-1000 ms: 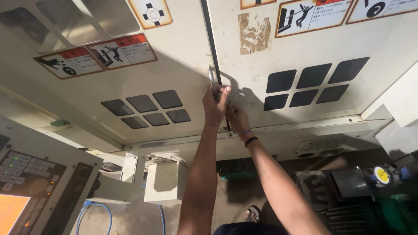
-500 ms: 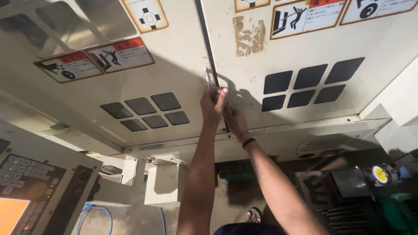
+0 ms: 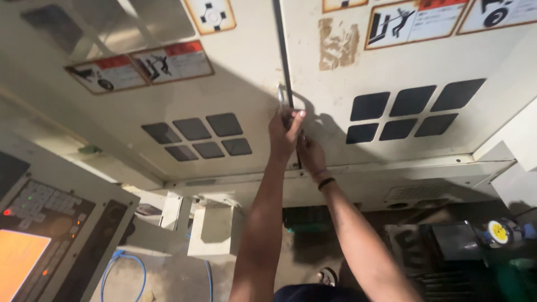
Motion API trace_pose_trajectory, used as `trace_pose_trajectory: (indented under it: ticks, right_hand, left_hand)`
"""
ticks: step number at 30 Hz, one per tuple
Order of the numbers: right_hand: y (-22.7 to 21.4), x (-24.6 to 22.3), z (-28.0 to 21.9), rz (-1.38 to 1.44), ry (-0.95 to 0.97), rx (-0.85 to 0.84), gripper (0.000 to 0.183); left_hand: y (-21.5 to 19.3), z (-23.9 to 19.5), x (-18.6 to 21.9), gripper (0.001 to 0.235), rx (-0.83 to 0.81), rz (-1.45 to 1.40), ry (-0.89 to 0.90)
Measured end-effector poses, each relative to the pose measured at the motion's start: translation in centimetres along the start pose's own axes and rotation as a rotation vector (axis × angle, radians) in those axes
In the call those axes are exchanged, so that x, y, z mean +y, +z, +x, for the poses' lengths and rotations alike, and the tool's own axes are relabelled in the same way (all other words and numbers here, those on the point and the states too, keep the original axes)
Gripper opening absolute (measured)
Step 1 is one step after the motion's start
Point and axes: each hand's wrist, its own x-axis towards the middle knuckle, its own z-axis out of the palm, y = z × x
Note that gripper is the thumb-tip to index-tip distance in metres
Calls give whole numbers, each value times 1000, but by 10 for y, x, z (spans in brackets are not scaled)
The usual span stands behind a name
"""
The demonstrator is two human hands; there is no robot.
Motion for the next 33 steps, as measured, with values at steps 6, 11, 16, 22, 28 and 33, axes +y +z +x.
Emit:
trace_pose_trajectory:
  ticks: [6, 11, 16, 22, 28, 33]
  right_hand:
    - [-4, -3, -2, 54, 79, -61, 65]
    - [6, 15, 11, -173, -111, 4, 55]
    - [9, 26, 12, 8, -14, -57, 50]
    - [5, 2, -4, 190, 137, -122, 53]
    - [9, 10, -3, 340, 178, -88, 39]
    - [19, 34, 10, 140, 71, -43, 42]
  left_hand:
    - [1, 1, 5, 24, -15, 6, -11]
    - [-2, 0, 10, 24, -35, -21, -91]
    - [-3, 2, 5, 24, -44, -3, -57]
    - [-6, 2, -3, 24, -50, 10, 14]
    - [-6, 2, -9, 27, -77, -7, -39]
    - [-9, 2, -5, 28, -88, -22, -94]
